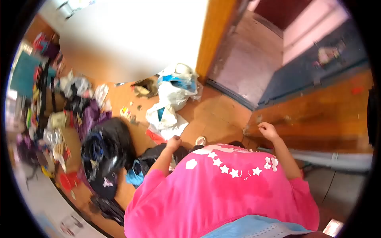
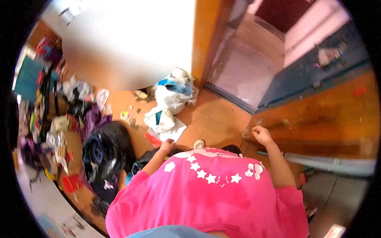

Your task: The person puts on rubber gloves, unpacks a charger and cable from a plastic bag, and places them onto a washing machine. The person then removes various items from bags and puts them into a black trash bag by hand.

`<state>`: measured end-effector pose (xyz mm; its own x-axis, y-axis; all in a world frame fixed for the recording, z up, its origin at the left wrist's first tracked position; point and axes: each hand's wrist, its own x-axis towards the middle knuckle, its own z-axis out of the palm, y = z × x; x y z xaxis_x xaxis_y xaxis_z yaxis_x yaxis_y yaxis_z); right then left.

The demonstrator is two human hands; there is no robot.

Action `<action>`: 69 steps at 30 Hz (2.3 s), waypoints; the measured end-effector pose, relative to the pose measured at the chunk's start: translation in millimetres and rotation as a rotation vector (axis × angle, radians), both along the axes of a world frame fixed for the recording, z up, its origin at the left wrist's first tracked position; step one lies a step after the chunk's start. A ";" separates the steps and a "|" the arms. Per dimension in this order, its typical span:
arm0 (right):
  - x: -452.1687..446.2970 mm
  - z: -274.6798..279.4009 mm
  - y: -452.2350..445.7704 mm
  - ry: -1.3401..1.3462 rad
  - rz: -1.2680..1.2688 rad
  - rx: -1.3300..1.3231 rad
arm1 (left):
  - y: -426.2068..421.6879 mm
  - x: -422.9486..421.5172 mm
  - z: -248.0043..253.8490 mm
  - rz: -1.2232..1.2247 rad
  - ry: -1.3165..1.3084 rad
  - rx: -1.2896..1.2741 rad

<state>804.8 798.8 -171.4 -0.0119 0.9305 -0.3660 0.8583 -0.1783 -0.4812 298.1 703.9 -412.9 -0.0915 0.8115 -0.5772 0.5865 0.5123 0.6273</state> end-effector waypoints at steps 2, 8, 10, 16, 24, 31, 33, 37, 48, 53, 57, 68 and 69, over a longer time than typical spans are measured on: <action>-23.3 -2.0 31.5 -0.025 0.211 -0.156 | -45.7 -28.2 -0.3 0.128 -0.018 -0.038; -125.2 -54.5 131.5 -0.179 0.735 -0.420 | -221.5 -22.9 -2.0 0.953 0.130 -0.227; -171.7 -70.1 158.0 -0.200 0.958 -0.310 | -276.1 15.2 0.3 1.143 0.171 -0.273; -323.1 -100.1 192.0 -0.174 1.514 -0.154 | -366.3 194.6 -8.7 1.678 0.072 -0.461; -460.7 -152.4 164.9 -0.452 1.940 -0.321 | -253.8 400.8 77.0 2.159 -0.141 -0.693; -496.4 -178.5 114.6 -0.625 2.170 -0.207 | -195.3 477.5 71.3 2.341 -0.210 -0.650; -490.4 -183.9 101.4 -0.548 2.211 -0.188 | -192.1 483.8 62.9 2.376 -0.230 -0.613; -480.5 -180.0 71.2 -0.611 2.245 -0.158 | -207.2 485.7 32.9 2.326 -0.222 -0.539; -427.6 -229.4 -27.3 -0.557 2.158 -0.246 | -342.5 401.1 -50.3 2.057 -0.252 -0.591; -412.6 -249.8 -82.0 -0.595 2.041 -0.671 | -359.3 369.0 -121.4 1.958 -0.298 -0.700; -409.5 -289.7 -78.8 -0.646 1.859 -0.800 | -350.0 334.8 -175.6 1.866 -0.252 -0.770; -406.1 -371.2 -2.3 -0.651 1.375 -0.820 | -352.7 277.6 -323.8 1.026 0.061 -1.073; -403.8 -378.4 3.2 -0.662 1.362 -0.821 | -356.4 278.2 -334.3 0.923 0.048 -1.165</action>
